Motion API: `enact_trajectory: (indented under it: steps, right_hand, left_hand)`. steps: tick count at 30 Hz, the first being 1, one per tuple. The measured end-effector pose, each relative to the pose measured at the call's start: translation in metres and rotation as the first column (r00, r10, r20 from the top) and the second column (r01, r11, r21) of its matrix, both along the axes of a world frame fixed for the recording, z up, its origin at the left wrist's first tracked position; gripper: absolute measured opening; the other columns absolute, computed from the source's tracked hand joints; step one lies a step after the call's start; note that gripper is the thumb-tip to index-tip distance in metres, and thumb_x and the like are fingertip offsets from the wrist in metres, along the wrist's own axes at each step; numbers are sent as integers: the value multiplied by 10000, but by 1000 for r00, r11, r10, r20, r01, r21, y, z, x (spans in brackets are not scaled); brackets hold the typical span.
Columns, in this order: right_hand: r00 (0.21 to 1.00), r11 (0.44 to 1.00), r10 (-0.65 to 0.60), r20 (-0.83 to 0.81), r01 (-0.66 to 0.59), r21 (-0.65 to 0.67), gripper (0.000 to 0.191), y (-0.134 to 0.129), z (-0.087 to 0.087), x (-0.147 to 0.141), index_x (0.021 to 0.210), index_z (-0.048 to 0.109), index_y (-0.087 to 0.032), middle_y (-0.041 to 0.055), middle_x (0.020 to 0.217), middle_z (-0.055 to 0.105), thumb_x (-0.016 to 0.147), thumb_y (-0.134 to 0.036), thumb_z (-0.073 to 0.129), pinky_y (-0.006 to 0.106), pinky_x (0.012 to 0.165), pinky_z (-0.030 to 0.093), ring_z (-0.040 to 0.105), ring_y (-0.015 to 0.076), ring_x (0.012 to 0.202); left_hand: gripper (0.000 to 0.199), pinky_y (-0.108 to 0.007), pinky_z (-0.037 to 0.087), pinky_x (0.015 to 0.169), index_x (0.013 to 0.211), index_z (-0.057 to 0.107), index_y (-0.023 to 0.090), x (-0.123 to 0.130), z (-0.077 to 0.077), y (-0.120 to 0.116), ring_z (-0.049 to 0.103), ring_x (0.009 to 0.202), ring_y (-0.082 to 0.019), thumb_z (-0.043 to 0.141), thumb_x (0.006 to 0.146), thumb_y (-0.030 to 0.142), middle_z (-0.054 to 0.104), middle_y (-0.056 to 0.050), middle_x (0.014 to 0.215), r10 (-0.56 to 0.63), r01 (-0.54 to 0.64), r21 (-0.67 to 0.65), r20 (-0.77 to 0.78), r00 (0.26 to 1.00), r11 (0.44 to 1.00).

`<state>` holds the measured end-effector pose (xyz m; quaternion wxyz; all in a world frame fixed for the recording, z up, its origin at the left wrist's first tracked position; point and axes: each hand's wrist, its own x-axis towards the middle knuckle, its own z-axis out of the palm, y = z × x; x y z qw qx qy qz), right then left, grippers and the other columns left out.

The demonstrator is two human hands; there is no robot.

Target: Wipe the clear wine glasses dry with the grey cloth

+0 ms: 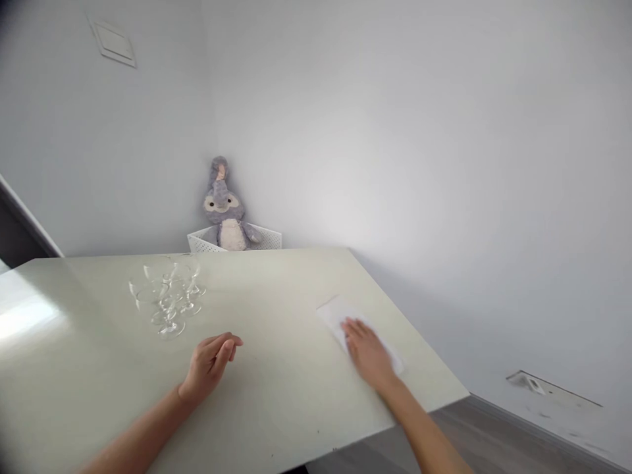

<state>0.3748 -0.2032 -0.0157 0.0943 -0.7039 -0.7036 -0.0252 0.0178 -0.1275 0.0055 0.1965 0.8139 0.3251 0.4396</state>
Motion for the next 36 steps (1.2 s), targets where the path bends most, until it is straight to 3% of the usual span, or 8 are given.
enact_trajectory:
  steps: [4,7,12,15,19,22,28,36]
  right_hand:
    - [885,900,-436,165,429,76,453,-8,-1,56,1202,497,-159,110,1273,464,859,-328,253,483,889,359,415,308,1141]
    - [825,851,-525,211,507,134,431,-14,2,51,1125,549,-164,144,1183,516,842,-337,274,501,749,408,474,350,1012]
    - [959,960,-257,124,238,146,400,-8,4,-9,1088,579,-183,156,1094,544,833,-327,306,434,688,441,484,310,925]
    - [999,989,49,11,-51,142,369,-1,11,-56,1114,564,-231,110,1116,541,845,-325,330,432,754,434,476,275,936]
    - [893,904,428,-137,-424,62,329,8,30,-117,1135,539,-256,67,1167,513,852,-336,392,408,823,419,453,243,986]
    - [794,811,579,-184,-585,27,318,24,41,-149,1100,556,-248,58,1128,528,836,-381,440,378,823,421,455,225,972]
    - [768,782,622,-149,-619,75,274,62,38,-176,1009,581,-225,60,1023,553,848,-376,419,343,768,440,478,198,912]
    - [774,796,605,-188,-594,112,251,65,31,-173,1022,577,-235,49,1029,561,856,-318,408,337,782,441,483,192,915]
  left_hand:
    - [298,-204,344,493,741,567,166,1,2,-1,409,451,-88,329,869,291,429,20,504,-6,6,-5,15,1000,1000]
    - [292,-204,342,488,737,570,166,1,4,-2,404,447,-85,342,864,297,423,25,496,-9,11,-33,48,999,999]
    - [283,-204,336,460,791,560,173,6,11,-5,395,434,-85,358,854,362,434,33,503,141,-74,-282,226,964,957]
    - [231,-197,338,451,901,513,189,9,18,-3,385,444,-81,394,836,376,468,37,562,332,-120,-455,422,843,882]
    - [149,-177,346,451,875,444,212,5,21,8,406,472,-67,434,806,343,502,40,650,559,-167,-587,588,585,792]
    - [138,-172,356,461,800,414,201,-1,20,17,411,471,-50,441,785,335,487,43,684,656,-170,-648,651,383,742]
    - [149,-196,411,517,826,403,209,-11,24,22,455,525,-47,452,772,338,474,40,743,725,-117,-716,677,124,688]
    - [231,-229,468,552,924,390,243,-27,37,26,506,564,-58,471,778,402,471,22,794,795,-33,-795,607,-14,606]
